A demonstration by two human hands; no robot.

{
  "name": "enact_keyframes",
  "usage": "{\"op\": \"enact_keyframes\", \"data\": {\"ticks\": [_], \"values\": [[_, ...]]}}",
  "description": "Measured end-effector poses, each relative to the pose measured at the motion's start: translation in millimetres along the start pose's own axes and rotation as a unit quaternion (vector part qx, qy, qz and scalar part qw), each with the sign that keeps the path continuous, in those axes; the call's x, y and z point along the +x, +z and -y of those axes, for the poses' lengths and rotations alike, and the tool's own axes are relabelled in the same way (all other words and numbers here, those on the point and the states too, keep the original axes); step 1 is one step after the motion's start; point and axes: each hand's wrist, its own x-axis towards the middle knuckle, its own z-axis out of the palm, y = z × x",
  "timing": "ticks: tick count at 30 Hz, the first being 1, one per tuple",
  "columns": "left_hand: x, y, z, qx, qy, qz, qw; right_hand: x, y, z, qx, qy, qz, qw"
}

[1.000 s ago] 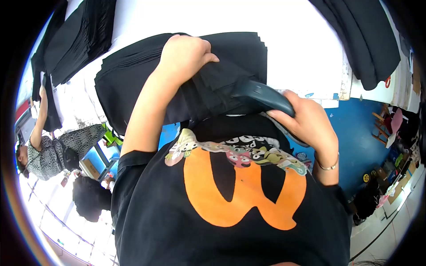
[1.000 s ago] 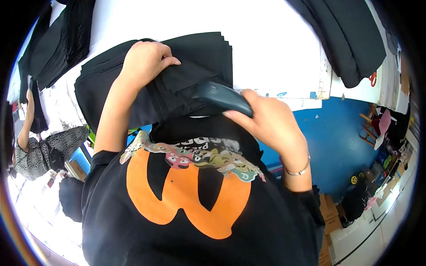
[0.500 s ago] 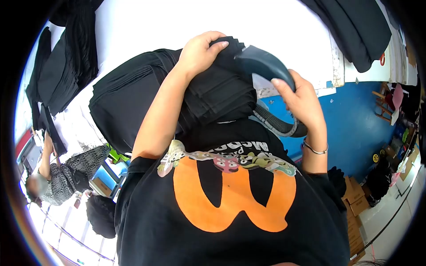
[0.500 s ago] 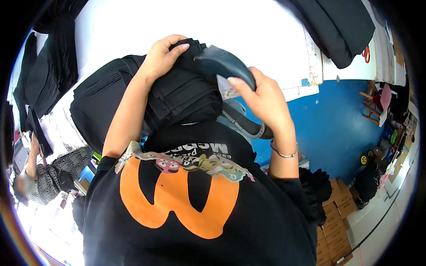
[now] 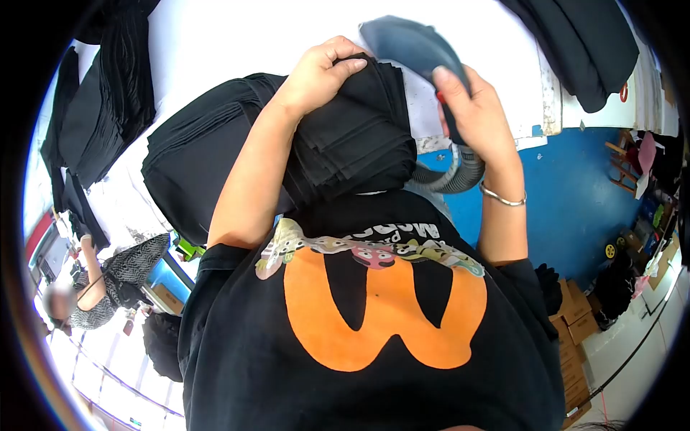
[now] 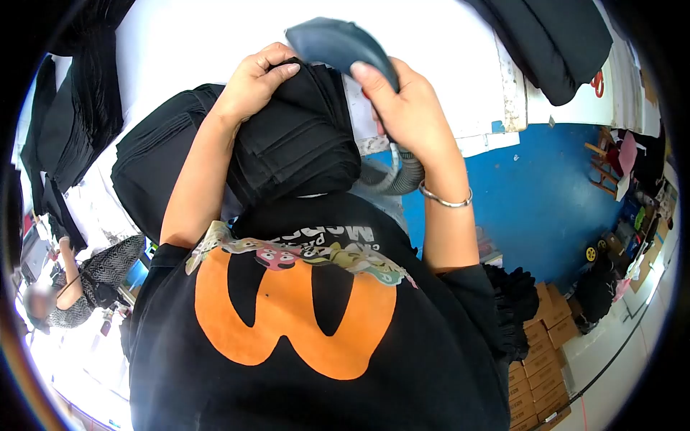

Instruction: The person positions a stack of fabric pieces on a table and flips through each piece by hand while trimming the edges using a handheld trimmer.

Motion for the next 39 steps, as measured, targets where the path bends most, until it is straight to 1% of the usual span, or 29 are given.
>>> {"op": "enact_keyframes", "data": {"ticks": [2,3,5,7,9,10,11,12,14,15,16,17,18,19,21,23,25,27,28,29,30,31,33,34,35,36,37,38,39], "values": [[-2.1,1.9,-4.8,-0.015,-0.004,-0.003,1.0,-3.5,-7.8,0.9,0.001,-0.022,-0.028,0.999],[-3.7,1.6,-6.2,-0.033,-0.006,-0.006,0.999,-9.7,-15.8,-7.9,-0.014,-0.035,-0.022,0.999],[-3.7,0.9,-10.1,-0.036,-0.021,0.003,0.999,-23.1,-24.2,-11.3,-0.031,-0.004,0.023,0.999],[-4.6,4.4,-9.3,-0.042,-0.039,0.021,0.998,-18.4,-9.2,-9.1,-0.162,-0.077,0.025,0.983],[-3.5,3.0,-9.2,-0.068,-0.088,0.01,0.994,-14.3,0.0,-3.9,-0.135,-0.065,0.01,0.989],[-5.5,1.0,-15.3,-0.027,-0.069,0.007,0.997,-12.7,0.5,-4.2,-0.073,-0.048,-0.004,0.996],[-8.2,0.9,-19.0,-0.024,-0.069,0.008,0.997,-11.0,1.7,-4.0,-0.012,-0.033,-0.018,0.999],[-10.5,0.6,-21.7,-0.045,-0.073,-0.007,0.996,-20.1,-5.9,-6.7,-0.013,-0.014,-0.022,1.0],[-11.9,-0.6,-21.5,-0.068,-0.079,-0.021,0.994,-33.0,-21.2,-18.1,-0.025,-0.021,0.024,0.999],[-10.3,-1.5,-18.4,-0.071,-0.072,-0.005,0.995,-35.8,-23.4,-18.3,-0.035,-0.023,0.05,0.998],[-10.4,-0.2,-15.5,-0.076,-0.068,0.013,0.995,-34.0,-20.3,-19.2,-0.035,-0.02,0.048,0.998],[-10.2,1.5,-12.1,-0.077,-0.068,0.017,0.995,-27.4,-13.1,-19.2,-0.049,-0.045,0.044,0.997],[-9.2,1.5,-11.5,-0.113,-0.059,0.011,0.992,-22.4,-8.9,-18.0,-0.062,-0.075,0.041,0.994],[-9.6,-0.3,-12.4,-0.148,-0.051,0.006,0.988,-22.5,-9.0,-14.2,-0.059,-0.076,0.041,0.994],[-13.6,-1.4,-14.7,-0.158,-0.053,0.001,0.986,-23.2,-8.6,-3.3,0.059,-0.045,0.002,0.997],[-16.2,-1.2,-11.4,-0.181,-0.058,0.0,0.982,-29.0,-19.0,-13.9,0.035,-0.055,-0.008,0.998],[-13.4,-1.1,-5.4,-0.178,-0.053,0.014,0.982,-32.6,-23.9,-14.3,-0.042,-0.018,0.061,0.997],[-10.9,-0.2,-4.1,-0.09,-0.055,-0.025,0.994,-29.3,-14.7,-11.4,-0.021,-0.012,0.042,0.999],[-12.8,-3.4,-13.4,-0.089,-0.056,-0.025,0.994,-24.7,-7.2,-8.8,0.002,-0.01,0.026,1.0],[-18.5,-9.1,-25.7,-0.018,-0.032,-0.011,0.999,-22.5,-3.1,-7.5,0.027,-0.007,0.009,1.0],[-24.7,-14.7,-37.9,0.054,-0.008,0.003,0.999,-25.7,-7.4,-8.2,0.014,-0.021,-0.027,0.999],[-34.6,-19.9,-46.6,0.055,-0.009,0.003,0.998,-35.3,-14.6,-6.6,-0.026,-0.005,-0.047,0.999],[-50.7,-31.6,-56.5,0.097,-0.048,0.105,0.989,-43.3,-26.1,-19.9,-0.131,-0.051,-0.019,0.99],[-52.5,-31.4,-47.9,0.061,-0.091,0.136,0.985,-41.8,-24.9,-21.8,-0.2,-0.059,0.0,0.978],[-49.6,-25.4,-46.1,0.06,-0.093,0.137,0.984,-42.4,-20.0,-23.6,-0.268,-0.063,0.021,0.961],[-43.8,-14.2,-49.4,0.156,-0.089,0.067,0.981,-36.8,-8.1,-21.6,-0.315,-0.093,0.015,0.944],[-35.3,-6.1,-50.4,0.251,-0.08,-0.006,0.965,-27.6,-1.7,-19.6,-0.315,-0.092,0.013,0.945],[-29.2,2.8,-33.4,0.33,0.014,-0.085,0.94,-17.5,2.6,-16.6,-0.263,-0.077,0.002,0.962],[-28.0,9.2,-29.0,0.331,0.014,-0.084,0.94,-13.7,4.2,-13.4,-0.209,-0.061,-0.007,0.976]]}}
